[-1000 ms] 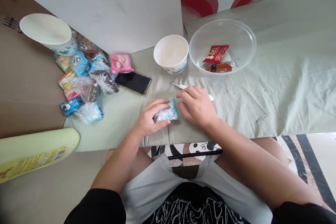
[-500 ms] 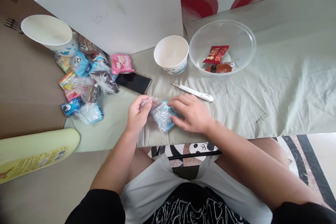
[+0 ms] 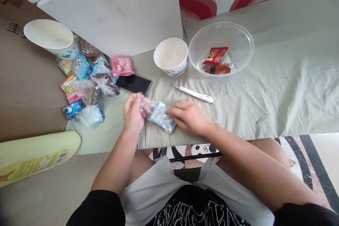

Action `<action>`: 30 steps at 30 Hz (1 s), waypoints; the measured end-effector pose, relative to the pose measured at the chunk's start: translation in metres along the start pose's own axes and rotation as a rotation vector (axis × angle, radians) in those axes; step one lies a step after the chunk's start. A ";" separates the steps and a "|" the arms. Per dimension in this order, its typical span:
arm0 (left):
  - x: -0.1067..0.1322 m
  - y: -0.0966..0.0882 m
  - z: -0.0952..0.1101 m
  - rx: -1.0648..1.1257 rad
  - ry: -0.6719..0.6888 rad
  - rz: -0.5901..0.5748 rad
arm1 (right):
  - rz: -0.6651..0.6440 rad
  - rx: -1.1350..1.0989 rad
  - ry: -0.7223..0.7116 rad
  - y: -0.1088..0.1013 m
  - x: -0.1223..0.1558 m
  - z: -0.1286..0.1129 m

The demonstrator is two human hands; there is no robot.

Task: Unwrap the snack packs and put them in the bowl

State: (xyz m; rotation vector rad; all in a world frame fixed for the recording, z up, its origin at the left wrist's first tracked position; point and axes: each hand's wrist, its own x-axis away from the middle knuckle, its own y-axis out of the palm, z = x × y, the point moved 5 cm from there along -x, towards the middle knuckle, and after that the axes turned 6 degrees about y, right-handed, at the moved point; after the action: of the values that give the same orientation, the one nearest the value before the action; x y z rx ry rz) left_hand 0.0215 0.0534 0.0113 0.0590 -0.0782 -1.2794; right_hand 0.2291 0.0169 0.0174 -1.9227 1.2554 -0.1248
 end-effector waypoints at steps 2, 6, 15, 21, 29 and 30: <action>-0.001 -0.002 0.000 -0.004 0.000 0.015 | 0.036 0.008 0.011 -0.002 0.000 0.001; -0.002 -0.004 -0.001 -0.013 0.017 -0.003 | 0.120 0.025 0.027 -0.009 0.000 0.002; -0.003 -0.006 -0.002 -0.037 0.048 -0.022 | 0.034 -0.087 -0.075 -0.007 -0.001 -0.012; -0.010 -0.018 -0.003 -0.085 0.096 0.035 | 0.144 0.084 0.114 -0.030 0.001 0.013; -0.008 -0.015 0.016 -0.662 0.596 -0.199 | 0.152 0.058 0.268 -0.047 0.002 0.020; -0.005 -0.010 0.015 -0.743 0.627 -0.295 | 0.146 0.100 0.289 -0.043 0.002 0.020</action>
State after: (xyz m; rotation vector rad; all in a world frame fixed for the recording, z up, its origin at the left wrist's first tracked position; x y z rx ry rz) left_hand 0.0095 0.0557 0.0250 -0.1750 0.9701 -1.4601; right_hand 0.2707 0.0344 0.0322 -1.7636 1.5450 -0.3937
